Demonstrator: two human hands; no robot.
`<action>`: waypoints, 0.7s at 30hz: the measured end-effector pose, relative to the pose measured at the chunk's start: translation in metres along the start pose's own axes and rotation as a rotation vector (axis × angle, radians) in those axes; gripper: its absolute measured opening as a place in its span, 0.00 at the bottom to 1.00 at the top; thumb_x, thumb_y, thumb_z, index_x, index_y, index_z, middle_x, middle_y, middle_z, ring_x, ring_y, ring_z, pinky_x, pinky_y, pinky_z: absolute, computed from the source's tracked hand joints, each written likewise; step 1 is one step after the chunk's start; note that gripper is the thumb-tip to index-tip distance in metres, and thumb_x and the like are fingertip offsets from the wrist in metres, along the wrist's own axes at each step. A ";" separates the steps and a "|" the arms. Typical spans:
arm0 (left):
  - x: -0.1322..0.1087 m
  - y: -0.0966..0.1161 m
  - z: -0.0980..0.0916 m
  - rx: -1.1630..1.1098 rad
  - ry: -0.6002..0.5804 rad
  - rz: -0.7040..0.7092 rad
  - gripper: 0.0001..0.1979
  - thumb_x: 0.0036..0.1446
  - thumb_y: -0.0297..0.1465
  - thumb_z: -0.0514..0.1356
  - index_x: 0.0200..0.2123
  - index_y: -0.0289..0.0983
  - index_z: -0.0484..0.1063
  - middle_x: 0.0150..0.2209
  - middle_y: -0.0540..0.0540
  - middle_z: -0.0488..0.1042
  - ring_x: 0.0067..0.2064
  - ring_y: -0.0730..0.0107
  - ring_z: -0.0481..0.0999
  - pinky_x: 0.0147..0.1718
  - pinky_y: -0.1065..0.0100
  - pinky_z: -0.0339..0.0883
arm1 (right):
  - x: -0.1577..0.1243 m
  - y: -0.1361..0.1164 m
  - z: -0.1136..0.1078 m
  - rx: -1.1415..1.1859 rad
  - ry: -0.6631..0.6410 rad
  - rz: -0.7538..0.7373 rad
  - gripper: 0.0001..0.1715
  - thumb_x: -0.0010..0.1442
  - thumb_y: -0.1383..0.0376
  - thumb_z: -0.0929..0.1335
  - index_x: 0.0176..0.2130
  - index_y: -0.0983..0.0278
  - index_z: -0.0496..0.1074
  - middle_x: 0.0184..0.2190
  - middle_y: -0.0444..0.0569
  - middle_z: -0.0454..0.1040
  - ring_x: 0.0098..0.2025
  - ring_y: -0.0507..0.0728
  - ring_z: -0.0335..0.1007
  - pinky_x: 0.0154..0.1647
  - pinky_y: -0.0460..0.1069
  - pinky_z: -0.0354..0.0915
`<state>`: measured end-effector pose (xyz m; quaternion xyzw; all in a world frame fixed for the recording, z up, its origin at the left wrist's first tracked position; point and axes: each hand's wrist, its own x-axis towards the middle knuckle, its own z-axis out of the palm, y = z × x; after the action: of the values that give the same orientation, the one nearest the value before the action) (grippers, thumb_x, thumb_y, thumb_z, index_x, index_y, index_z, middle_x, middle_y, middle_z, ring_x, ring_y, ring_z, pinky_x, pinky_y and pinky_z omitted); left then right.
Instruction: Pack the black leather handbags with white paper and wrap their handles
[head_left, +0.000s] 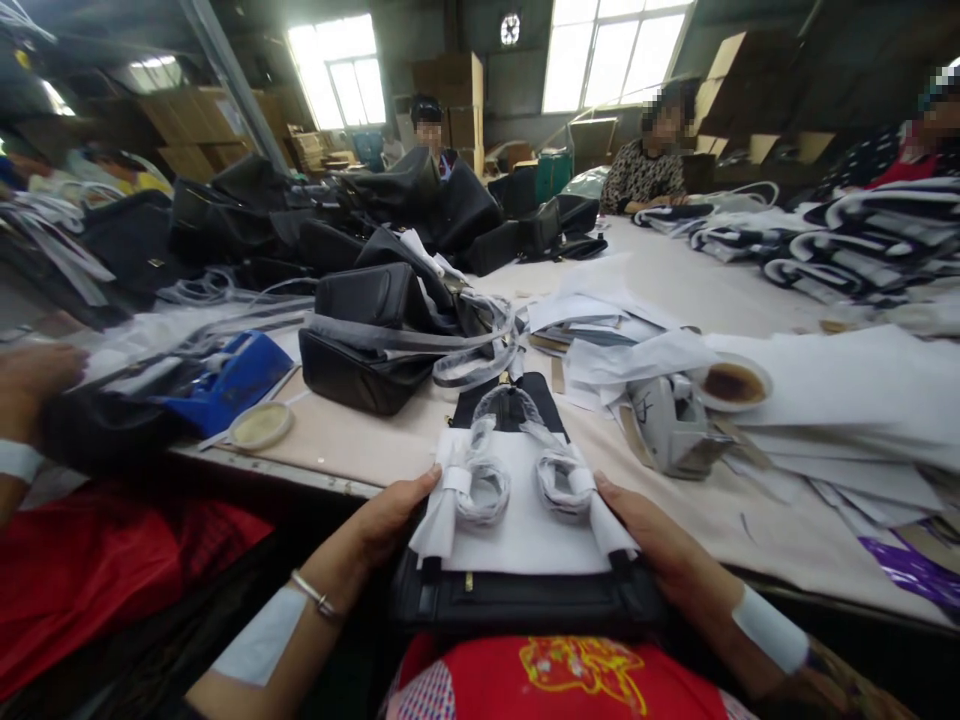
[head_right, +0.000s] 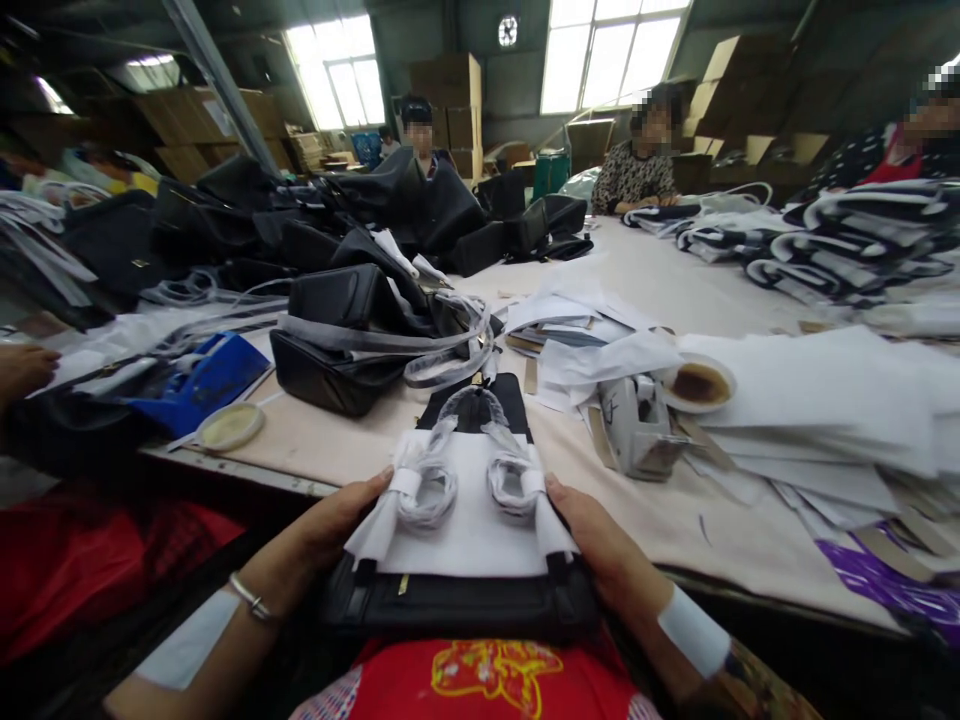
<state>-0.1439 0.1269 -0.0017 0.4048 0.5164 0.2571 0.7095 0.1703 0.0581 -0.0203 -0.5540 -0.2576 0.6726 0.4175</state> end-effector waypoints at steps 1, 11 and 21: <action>-0.002 0.002 0.005 -0.074 -0.042 -0.017 0.28 0.53 0.53 0.65 0.40 0.31 0.81 0.36 0.36 0.84 0.43 0.47 0.83 0.49 0.53 0.75 | -0.001 0.001 -0.001 0.007 -0.020 -0.024 0.27 0.60 0.44 0.70 0.44 0.62 0.81 0.41 0.53 0.83 0.46 0.66 0.77 0.48 0.58 0.74; -0.044 0.063 -0.004 0.181 0.015 0.215 0.31 0.46 0.47 0.72 0.49 0.35 0.80 0.41 0.39 0.84 0.42 0.46 0.83 0.43 0.56 0.76 | -0.017 -0.016 0.010 -0.147 -0.161 -0.320 0.35 0.63 0.40 0.65 0.56 0.60 0.76 0.54 0.53 0.77 0.53 0.66 0.72 0.58 0.59 0.66; -0.091 0.242 0.041 1.560 0.343 0.287 0.19 0.49 0.37 0.63 0.44 0.38 0.81 0.36 0.47 0.83 0.40 0.54 0.81 0.41 0.63 0.74 | 0.008 -0.012 0.024 -0.193 -0.119 -0.303 0.44 0.56 0.32 0.64 0.52 0.63 0.76 0.60 0.61 0.71 0.56 0.69 0.71 0.52 0.62 0.68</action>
<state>-0.1227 0.1735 0.2549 0.8002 0.5916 -0.0299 0.0940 0.1505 0.0740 -0.0085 -0.5054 -0.4257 0.6059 0.4431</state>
